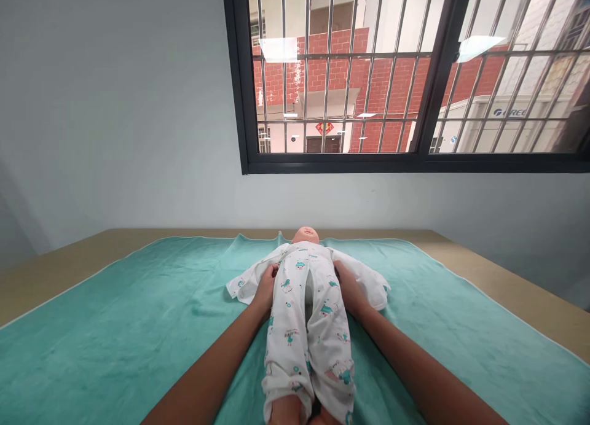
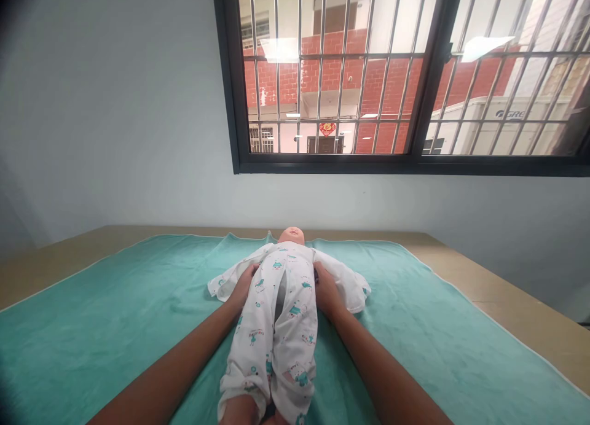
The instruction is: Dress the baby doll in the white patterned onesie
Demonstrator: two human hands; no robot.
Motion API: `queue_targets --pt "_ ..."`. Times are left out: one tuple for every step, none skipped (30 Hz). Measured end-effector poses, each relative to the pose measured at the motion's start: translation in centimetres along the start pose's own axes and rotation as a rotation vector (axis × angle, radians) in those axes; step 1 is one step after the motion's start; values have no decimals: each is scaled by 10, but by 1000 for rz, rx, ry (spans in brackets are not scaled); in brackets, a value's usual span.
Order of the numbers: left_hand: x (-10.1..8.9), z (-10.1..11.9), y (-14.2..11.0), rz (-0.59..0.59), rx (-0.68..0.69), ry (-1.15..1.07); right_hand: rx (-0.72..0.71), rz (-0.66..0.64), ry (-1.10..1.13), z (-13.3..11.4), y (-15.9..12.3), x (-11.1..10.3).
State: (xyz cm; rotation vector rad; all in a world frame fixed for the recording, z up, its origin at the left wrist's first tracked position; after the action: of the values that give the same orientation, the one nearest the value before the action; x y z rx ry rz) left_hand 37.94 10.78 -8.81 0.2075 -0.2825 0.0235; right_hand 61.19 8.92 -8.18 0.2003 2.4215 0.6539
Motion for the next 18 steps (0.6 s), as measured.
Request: queue_targets --pt "-1 -3 2 20 29 14 -1 -5 -15 1 0 0" --pt "-3 -5 3 44 58 28 -1 -7 -30 2 1 1" --pt "-4 -6 5 67 87 45 -1 -7 -43 4 1 1" --pt "-6 -6 6 89 116 64 -1 -5 -53 5 1 2" --pt "-7 -5 7 101 142 85 1 6 -59 7 2 2" --pt "-8 -4 8 106 167 108 1 31 -63 9 2 2" --pt "-9 -1 8 101 193 130 -1 68 -70 11 3 3" --pt "-9 2 8 88 220 152 -6 111 -74 12 3 3" --pt "-8 5 8 66 246 172 -12 154 -74 14 4 2" --pt "-7 8 8 38 269 191 -17 190 -67 14 4 2" --pt "-6 10 8 8 288 207 -20 212 -54 14 5 2" --pt "-4 12 9 -22 301 222 -24 219 -37 13 6 1" --pt "-3 14 9 -48 307 234 -32 218 -19 12 6 1" --pt "-2 15 9 -69 308 243 -48 214 0 10 7 0" --pt "-2 17 8 -83 310 251 -73 207 17 8 7 -1" --pt "-1 18 8 -92 316 260 -106 201 33 5 7 -1" --pt "-1 20 7 -96 329 275 -143 196 47 3 7 -2" --pt "0 22 6 -94 348 295 -178 193 57 2 7 -2"
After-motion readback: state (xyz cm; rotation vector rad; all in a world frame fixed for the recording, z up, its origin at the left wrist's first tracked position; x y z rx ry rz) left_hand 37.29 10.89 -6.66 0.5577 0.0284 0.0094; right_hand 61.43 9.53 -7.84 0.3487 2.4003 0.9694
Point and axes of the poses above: each hand's wrist, its own y-axis towards the middle knuckle, its own x-axis out of the palm, z = x × y, the point moved 1 cm from there along y, towards the middle knuckle, and after that the axes turned 11 degrees about -y, right-handed, at the moved point
